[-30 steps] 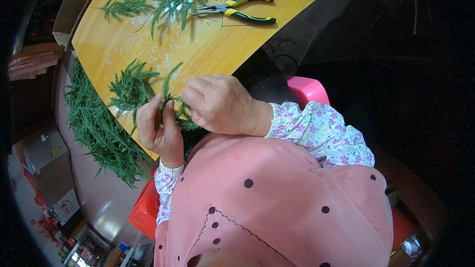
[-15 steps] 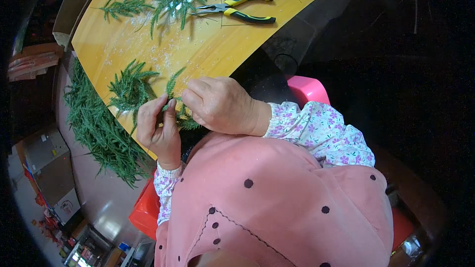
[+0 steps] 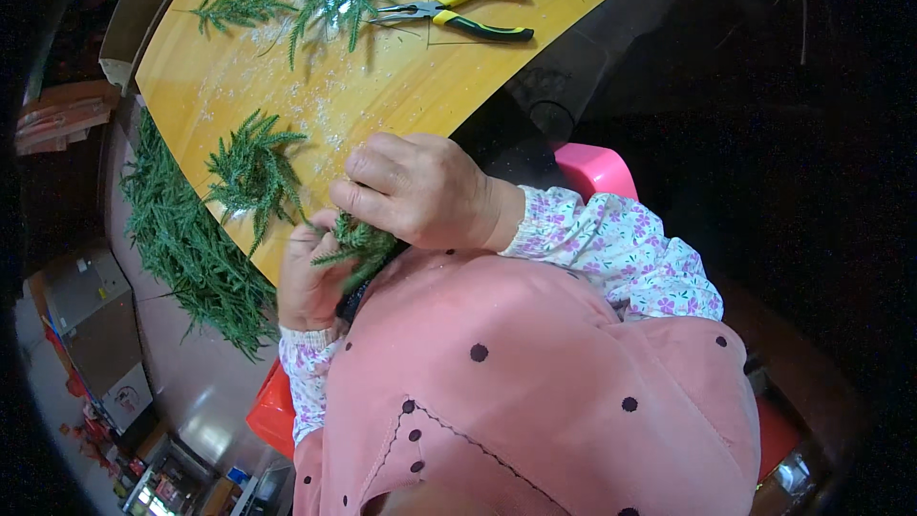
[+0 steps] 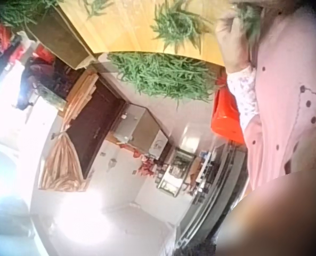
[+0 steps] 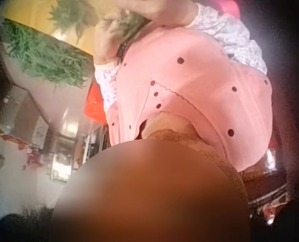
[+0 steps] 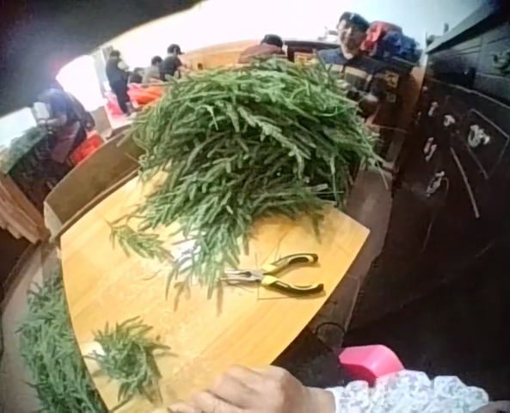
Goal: Assembling artificial green foliage pieces on a workbench using pliers.
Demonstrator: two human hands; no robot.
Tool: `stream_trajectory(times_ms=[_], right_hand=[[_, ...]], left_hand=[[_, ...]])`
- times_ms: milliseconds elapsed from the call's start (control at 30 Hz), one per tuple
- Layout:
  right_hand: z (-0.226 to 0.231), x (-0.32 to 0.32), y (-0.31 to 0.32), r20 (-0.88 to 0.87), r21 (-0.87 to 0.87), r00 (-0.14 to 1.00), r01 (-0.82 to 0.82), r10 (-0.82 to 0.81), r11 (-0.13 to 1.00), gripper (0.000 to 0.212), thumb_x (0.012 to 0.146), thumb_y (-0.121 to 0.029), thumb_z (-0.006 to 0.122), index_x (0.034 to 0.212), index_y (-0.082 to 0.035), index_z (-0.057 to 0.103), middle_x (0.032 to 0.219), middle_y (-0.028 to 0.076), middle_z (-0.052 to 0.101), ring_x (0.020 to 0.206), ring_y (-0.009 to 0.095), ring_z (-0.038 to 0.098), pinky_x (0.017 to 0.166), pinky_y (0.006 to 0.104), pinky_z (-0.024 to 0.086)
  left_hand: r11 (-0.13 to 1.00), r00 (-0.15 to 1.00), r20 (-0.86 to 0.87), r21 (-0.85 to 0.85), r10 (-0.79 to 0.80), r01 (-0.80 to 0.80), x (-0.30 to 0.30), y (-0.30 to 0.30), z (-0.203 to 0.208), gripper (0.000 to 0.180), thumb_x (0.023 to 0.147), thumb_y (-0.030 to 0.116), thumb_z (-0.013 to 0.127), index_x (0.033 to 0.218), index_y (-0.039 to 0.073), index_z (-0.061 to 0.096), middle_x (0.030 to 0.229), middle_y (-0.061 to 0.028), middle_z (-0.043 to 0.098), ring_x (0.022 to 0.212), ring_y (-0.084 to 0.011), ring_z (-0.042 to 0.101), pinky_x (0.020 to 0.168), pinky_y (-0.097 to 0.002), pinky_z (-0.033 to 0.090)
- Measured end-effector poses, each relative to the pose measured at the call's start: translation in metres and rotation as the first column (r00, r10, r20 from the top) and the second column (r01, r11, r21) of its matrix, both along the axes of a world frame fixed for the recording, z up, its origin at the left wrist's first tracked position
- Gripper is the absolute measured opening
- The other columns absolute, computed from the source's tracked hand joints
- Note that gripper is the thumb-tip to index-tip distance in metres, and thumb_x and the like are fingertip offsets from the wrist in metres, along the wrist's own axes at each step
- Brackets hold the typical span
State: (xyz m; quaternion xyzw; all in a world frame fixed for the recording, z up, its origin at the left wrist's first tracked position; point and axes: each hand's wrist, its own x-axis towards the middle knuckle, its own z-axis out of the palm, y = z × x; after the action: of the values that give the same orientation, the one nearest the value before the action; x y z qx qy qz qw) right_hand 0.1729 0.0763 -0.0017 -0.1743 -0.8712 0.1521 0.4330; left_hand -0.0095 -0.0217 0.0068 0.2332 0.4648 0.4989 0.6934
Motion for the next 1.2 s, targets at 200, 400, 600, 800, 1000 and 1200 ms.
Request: stream_trajectory(times_ms=[200, 400, 600, 800, 1000, 1200], right_hand=[[-0.018, -0.017, 0.001, 0.074, 0.099, 0.994, 0.07, -0.077, 0.993, 0.036, 0.069, -0.015, 0.06, 0.103, -0.002, 0.06, 0.085, 0.008, 0.056, 0.073, 0.022, 0.056, 0.064, 0.0332, 0.048], [-0.008, -0.01, -0.001, 0.115, 0.168, 0.991, 0.043, -0.063, 0.985, 0.038, 0.07, -0.017, 0.058, 0.103, 0.002, 0.059, 0.09, 0.009, 0.057, 0.077, 0.023, 0.056, 0.071, 0.0352, 0.047], [-0.003, -0.002, -0.001, 0.23, 0.198, 0.971, 0.016, -0.062, 0.98, 0.038, 0.068, -0.017, 0.055, 0.099, 0.004, 0.06, 0.087, 0.01, 0.058, 0.076, 0.023, 0.056, 0.07, 0.0338, 0.046], [-0.004, -0.001, 0.003, 0.217, 0.196, 0.976, -0.008, -0.036, 0.981, 0.036, 0.067, -0.017, 0.055, 0.096, 0.004, 0.061, 0.082, 0.009, 0.057, 0.073, 0.022, 0.056, 0.069, 0.0331, 0.046], [0.0, 0.003, 0.003, 0.241, 0.193, 0.97, -0.022, -0.025, 0.981, 0.031, 0.062, -0.019, 0.058, 0.087, 0.001, 0.059, 0.076, 0.007, 0.053, 0.07, 0.022, 0.056, 0.062, 0.0321, 0.044], [-0.005, 0.003, 0.0, 0.204, -0.017, 0.979, -0.009, 0.012, 1.0, 0.017, 0.066, -0.017, 0.063, 0.072, -0.003, 0.055, 0.072, 0.006, 0.052, 0.063, 0.023, 0.053, 0.055, 0.0332, 0.041]], left_hand=[[0.994, 0.933, 0.346, -0.088, 0.095, -0.069, 0.001, -0.003, -0.009, 0.036, 0.083, 0.02, 0.067, 0.109, -0.003, 0.056, 0.106, -0.0095, 0.061, 0.097, -0.02, 0.058, 0.09, -0.0333, 0.044], [0.998, 0.968, 0.248, -0.061, 0.046, -0.032, -0.001, 0.003, 0.006, 0.034, 0.087, 0.019, 0.063, 0.111, -0.003, 0.055, 0.108, -0.0107, 0.061, 0.099, -0.0211, 0.058, 0.091, -0.0356, 0.044], [0.993, 0.98, 0.181, -0.098, 0.081, -0.064, 0.006, 0.004, 0.006, 0.039, 0.085, 0.017, 0.066, 0.116, -0.002, 0.052, 0.1, -0.0061, 0.062, 0.087, -0.0138, 0.061, 0.079, -0.0303, 0.052], [0.985, 0.975, 0.196, -0.154, 0.107, -0.077, 0.011, 0.009, 0.011, 0.037, 0.084, 0.016, 0.066, 0.114, -0.001, 0.053, 0.097, -0.0043, 0.063, 0.082, -0.0108, 0.059, 0.075, -0.0276, 0.051], [0.986, 0.995, 0.085, -0.162, 0.053, -0.038, 0.001, 0.006, 0.0, 0.032, 0.088, 0.022, 0.064, 0.11, 0.0, 0.056, 0.088, -0.0039, 0.062, 0.078, -0.015, 0.058, 0.074, -0.0276, 0.046], [1.0, 0.907, -0.42, -0.017, 0.013, -0.023, 0.011, 0.01, 0.007, 0.022, 0.088, 0.021, 0.063, 0.095, 0.0, 0.06, 0.077, -0.002, 0.059, 0.067, -0.0131, 0.053, 0.062, -0.0261, 0.041]])
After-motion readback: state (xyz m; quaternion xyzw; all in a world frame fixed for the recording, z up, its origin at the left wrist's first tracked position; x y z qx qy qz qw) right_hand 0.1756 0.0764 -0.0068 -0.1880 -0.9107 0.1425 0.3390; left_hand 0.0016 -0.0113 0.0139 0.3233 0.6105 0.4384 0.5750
